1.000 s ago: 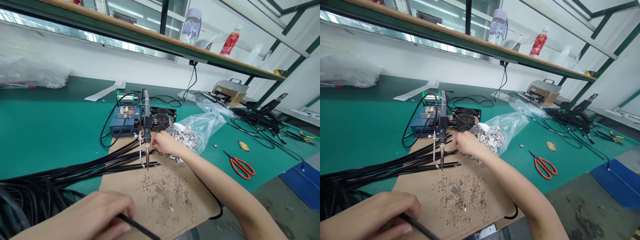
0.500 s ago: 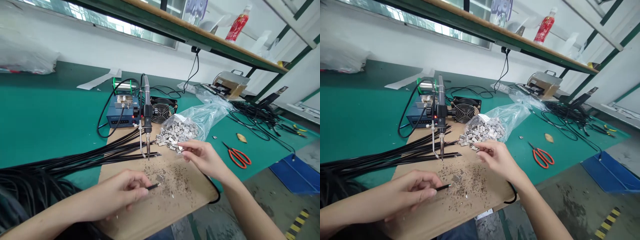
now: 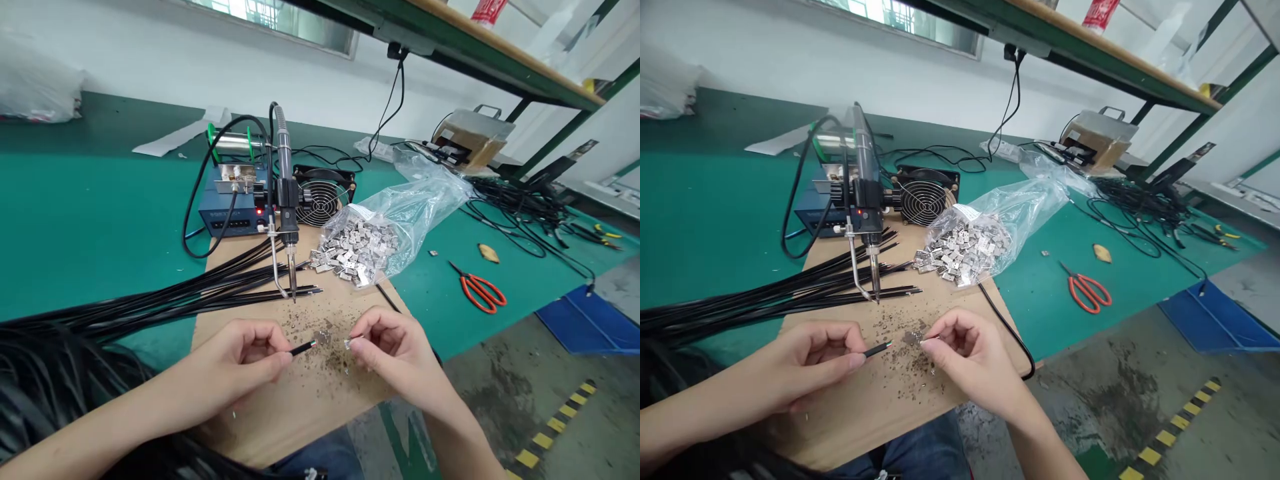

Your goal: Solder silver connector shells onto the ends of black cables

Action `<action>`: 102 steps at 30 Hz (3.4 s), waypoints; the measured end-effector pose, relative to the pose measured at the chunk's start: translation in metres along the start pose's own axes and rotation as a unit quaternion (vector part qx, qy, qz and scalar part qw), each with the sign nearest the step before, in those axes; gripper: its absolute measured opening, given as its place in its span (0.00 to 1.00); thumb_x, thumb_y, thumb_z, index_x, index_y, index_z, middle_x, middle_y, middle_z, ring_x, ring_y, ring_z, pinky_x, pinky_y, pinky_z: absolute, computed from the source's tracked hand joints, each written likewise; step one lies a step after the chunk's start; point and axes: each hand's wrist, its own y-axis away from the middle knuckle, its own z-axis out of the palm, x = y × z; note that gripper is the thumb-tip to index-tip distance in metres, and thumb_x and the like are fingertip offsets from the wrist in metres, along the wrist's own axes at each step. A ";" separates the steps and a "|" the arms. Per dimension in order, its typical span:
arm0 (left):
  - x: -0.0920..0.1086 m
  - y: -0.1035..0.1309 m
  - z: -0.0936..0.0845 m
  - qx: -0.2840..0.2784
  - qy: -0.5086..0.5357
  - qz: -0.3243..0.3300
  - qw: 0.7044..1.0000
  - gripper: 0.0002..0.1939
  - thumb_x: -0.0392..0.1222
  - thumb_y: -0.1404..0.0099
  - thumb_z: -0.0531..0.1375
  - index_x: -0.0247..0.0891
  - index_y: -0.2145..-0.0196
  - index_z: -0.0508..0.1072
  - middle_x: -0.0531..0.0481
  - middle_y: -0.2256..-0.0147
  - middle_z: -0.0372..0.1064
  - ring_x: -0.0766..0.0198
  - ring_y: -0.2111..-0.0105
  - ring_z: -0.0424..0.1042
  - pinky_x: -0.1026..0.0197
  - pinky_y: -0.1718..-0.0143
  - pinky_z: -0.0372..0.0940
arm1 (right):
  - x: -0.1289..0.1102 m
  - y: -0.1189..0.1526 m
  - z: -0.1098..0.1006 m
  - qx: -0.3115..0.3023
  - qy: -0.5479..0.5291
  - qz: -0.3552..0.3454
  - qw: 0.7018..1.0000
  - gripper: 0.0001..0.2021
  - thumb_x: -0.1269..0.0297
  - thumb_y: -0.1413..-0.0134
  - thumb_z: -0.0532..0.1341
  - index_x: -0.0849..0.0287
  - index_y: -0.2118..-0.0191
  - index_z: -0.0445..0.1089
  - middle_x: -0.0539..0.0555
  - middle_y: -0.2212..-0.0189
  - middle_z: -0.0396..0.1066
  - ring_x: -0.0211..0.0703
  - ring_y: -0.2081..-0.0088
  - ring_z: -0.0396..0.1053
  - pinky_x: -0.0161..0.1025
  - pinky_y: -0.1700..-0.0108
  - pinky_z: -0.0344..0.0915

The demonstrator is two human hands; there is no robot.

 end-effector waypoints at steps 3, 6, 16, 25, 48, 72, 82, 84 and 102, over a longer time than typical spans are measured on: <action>-0.001 -0.002 0.001 0.005 0.009 0.050 0.999 0.14 0.47 0.44 0.65 0.38 0.77 0.65 0.62 0.82 0.54 0.72 0.80 0.50 0.70 0.80 0.45 | 0.003 -0.001 0.011 -0.009 -0.026 0.040 0.999 0.07 0.64 0.52 0.67 0.59 0.71 0.70 0.47 0.80 0.66 0.36 0.78 0.63 0.33 0.76 0.59; 0.000 -0.002 0.002 0.014 0.009 0.065 0.998 0.12 0.46 0.43 0.63 0.39 0.77 0.65 0.61 0.81 0.56 0.71 0.79 0.52 0.69 0.78 0.47 | 0.006 -0.001 0.019 -0.038 -0.029 0.071 0.996 0.06 0.64 0.52 0.67 0.59 0.70 0.71 0.47 0.79 0.66 0.36 0.77 0.62 0.34 0.75 0.58; 0.012 0.012 0.010 0.054 -0.054 0.062 0.995 0.13 0.50 0.44 0.61 0.39 0.77 0.67 0.59 0.81 0.57 0.68 0.79 0.54 0.67 0.77 0.50 | 0.006 0.001 0.048 0.005 -0.066 0.044 0.997 0.07 0.65 0.56 0.68 0.58 0.74 0.69 0.44 0.82 0.60 0.35 0.78 0.55 0.33 0.76 0.52; 0.007 0.013 0.006 0.039 -0.061 0.078 0.994 0.14 0.51 0.39 0.59 0.41 0.77 0.65 0.60 0.80 0.55 0.68 0.78 0.53 0.66 0.77 0.50 | 0.001 -0.001 0.051 0.049 -0.084 0.033 0.995 0.09 0.65 0.58 0.68 0.58 0.78 0.66 0.45 0.84 0.61 0.34 0.81 0.55 0.32 0.80 0.52; 0.013 0.020 0.011 0.079 -0.002 0.060 0.995 0.14 0.51 0.40 0.59 0.40 0.75 0.63 0.64 0.86 0.53 0.73 0.84 0.50 0.68 0.79 0.47 | 0.001 -0.002 0.054 0.062 -0.058 0.001 0.996 0.07 0.66 0.56 0.67 0.59 0.77 0.70 0.46 0.83 0.61 0.35 0.79 0.57 0.32 0.78 0.55; 0.014 -0.023 -0.027 0.140 -0.140 0.087 0.976 0.12 0.51 0.41 0.56 0.41 0.74 0.64 0.60 0.83 0.62 0.67 0.80 0.57 0.66 0.78 0.50 | 0.000 -0.076 0.019 -0.120 -0.021 0.157 0.980 0.08 0.71 0.57 0.68 0.61 0.68 0.70 0.50 0.77 0.74 0.35 0.78 0.71 0.33 0.76 0.69; 0.011 -0.018 -0.018 0.170 -0.134 0.095 0.972 0.12 0.48 0.40 0.56 0.39 0.76 0.68 0.59 0.81 0.58 0.68 0.78 0.54 0.66 0.77 0.49 | 0.003 -0.077 0.023 -0.116 -0.075 0.196 0.971 0.10 0.71 0.63 0.71 0.60 0.71 0.72 0.50 0.78 0.76 0.33 0.81 0.67 0.31 0.79 0.65; 0.012 -0.018 -0.017 0.177 -0.136 0.104 0.969 0.12 0.47 0.39 0.56 0.39 0.76 0.68 0.59 0.80 0.59 0.68 0.78 0.55 0.66 0.77 0.49 | 0.002 -0.078 0.022 -0.121 -0.078 0.204 0.968 0.10 0.70 0.63 0.71 0.60 0.71 0.72 0.50 0.78 0.77 0.32 0.82 0.66 0.31 0.79 0.64; 0.010 -0.013 -0.015 0.191 -0.123 0.064 0.972 0.11 0.48 0.40 0.58 0.41 0.75 0.68 0.57 0.79 0.65 0.66 0.76 0.61 0.65 0.75 0.52 | -0.004 -0.078 0.023 -0.115 -0.087 0.212 0.967 0.08 0.71 0.65 0.71 0.58 0.73 0.73 0.49 0.79 0.77 0.30 0.84 0.63 0.30 0.80 0.60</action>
